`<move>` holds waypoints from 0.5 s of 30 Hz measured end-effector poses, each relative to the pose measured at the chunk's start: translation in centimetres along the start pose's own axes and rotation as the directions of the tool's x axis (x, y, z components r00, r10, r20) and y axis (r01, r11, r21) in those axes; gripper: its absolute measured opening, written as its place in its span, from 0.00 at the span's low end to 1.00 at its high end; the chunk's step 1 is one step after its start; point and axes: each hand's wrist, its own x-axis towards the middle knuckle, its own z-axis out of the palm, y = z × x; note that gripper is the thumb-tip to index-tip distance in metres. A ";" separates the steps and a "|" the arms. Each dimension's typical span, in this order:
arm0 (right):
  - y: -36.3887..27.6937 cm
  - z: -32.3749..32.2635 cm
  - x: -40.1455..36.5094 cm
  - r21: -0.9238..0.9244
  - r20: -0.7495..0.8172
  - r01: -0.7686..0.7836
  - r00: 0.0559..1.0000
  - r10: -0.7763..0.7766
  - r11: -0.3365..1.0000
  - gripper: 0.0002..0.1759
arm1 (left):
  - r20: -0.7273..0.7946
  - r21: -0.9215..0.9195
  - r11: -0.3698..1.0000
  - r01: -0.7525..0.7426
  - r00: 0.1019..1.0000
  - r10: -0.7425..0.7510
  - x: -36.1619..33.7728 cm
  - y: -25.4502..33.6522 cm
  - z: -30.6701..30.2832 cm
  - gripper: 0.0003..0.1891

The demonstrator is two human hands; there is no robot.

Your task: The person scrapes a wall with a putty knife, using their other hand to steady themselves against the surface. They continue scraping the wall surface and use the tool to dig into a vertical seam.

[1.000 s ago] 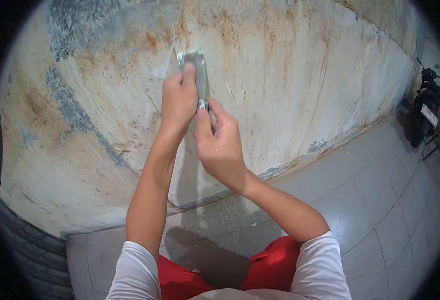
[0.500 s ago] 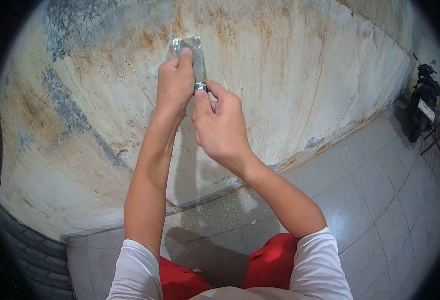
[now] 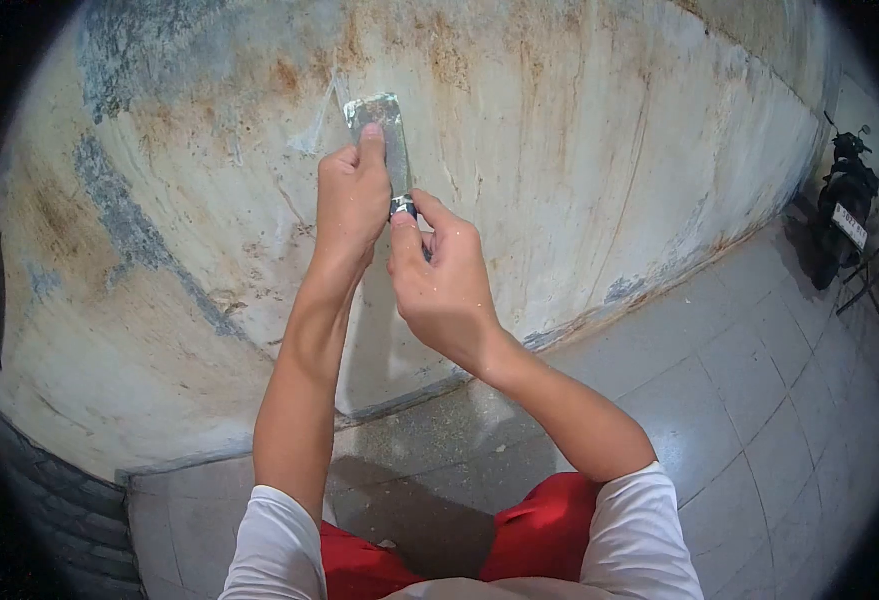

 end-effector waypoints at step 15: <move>0.9 -0.6 0.0 0.023 -0.093 -0.065 0.993 0.067 0.998 0.21 | 0.000 0.006 1.000 0.012 1.000 -0.012 -0.4 0.1 0.7 0.30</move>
